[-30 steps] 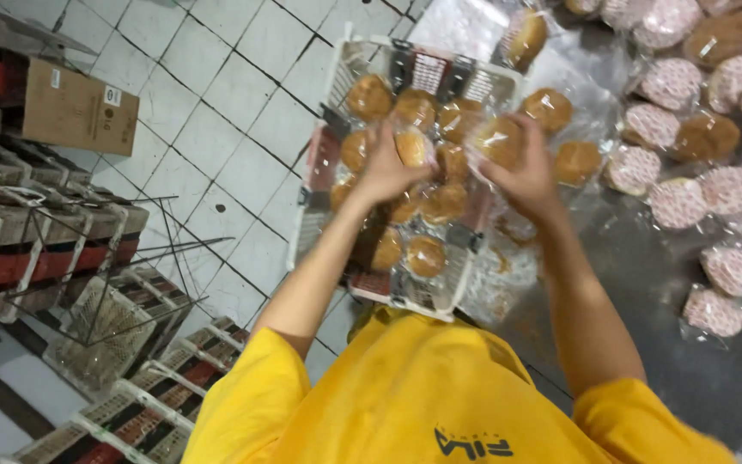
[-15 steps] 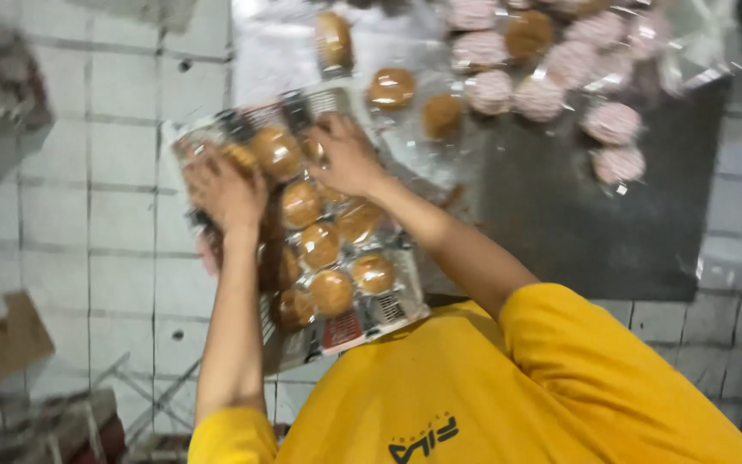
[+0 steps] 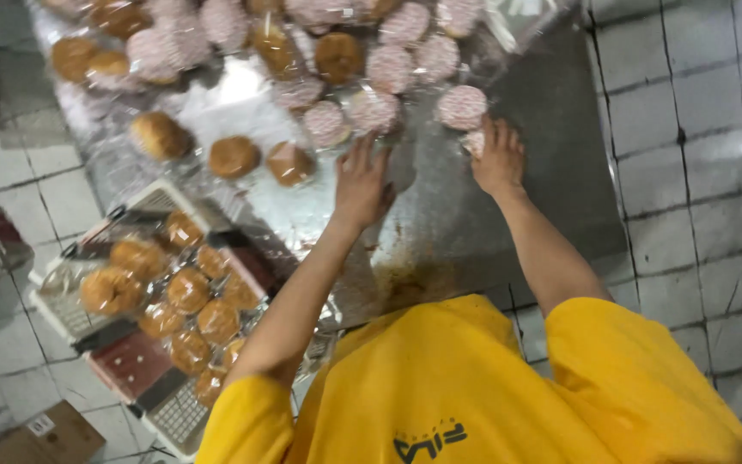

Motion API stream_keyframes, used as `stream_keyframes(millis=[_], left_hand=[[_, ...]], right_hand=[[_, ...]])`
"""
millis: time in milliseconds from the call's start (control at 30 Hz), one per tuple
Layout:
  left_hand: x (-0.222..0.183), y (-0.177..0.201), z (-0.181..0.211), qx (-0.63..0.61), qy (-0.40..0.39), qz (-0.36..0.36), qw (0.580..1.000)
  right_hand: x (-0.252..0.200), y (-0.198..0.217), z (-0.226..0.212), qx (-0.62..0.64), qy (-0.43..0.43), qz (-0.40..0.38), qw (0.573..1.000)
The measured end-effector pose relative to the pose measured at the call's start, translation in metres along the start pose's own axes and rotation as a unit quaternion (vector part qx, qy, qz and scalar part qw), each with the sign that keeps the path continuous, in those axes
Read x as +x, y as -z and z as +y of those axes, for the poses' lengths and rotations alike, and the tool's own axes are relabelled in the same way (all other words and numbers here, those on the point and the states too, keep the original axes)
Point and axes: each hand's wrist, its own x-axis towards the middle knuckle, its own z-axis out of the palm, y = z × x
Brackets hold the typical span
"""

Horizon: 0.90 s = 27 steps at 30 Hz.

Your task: Packing individual donuts into plastic bags, folding the bags, and placing them into a plastic crate.

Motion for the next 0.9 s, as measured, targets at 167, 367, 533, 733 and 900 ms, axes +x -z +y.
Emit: stream_keyframes(millis=[167, 367, 533, 733, 900], left_hand=[[0.119, -0.084, 0.085, 0.100, -0.110, -0.104, 0.983], [0.190, -0.188, 0.072, 0.117, -0.081, -0.110, 0.984], [0.155, -0.168, 0.043, -0.386, 0.199, -0.161, 0.886], [0.057, -0.135, 0.025, -0.282, 0.369, -0.043, 0.885], [0.044, -0.077, 0.093, -0.074, 0.129, 0.050, 0.988]], right_hand=[[0.000, 0.001, 0.036, 0.286, -0.087, -0.126, 0.946], [-0.018, -0.004, 0.106, 0.675, -0.232, -0.154, 0.683], [-0.011, -0.019, 0.155, 0.448, -0.160, -0.122, 0.871], [-0.026, 0.022, 0.126, 0.272, -0.007, 0.036, 0.961], [-0.025, 0.052, 0.069, 0.172, -0.020, 0.034, 0.984]])
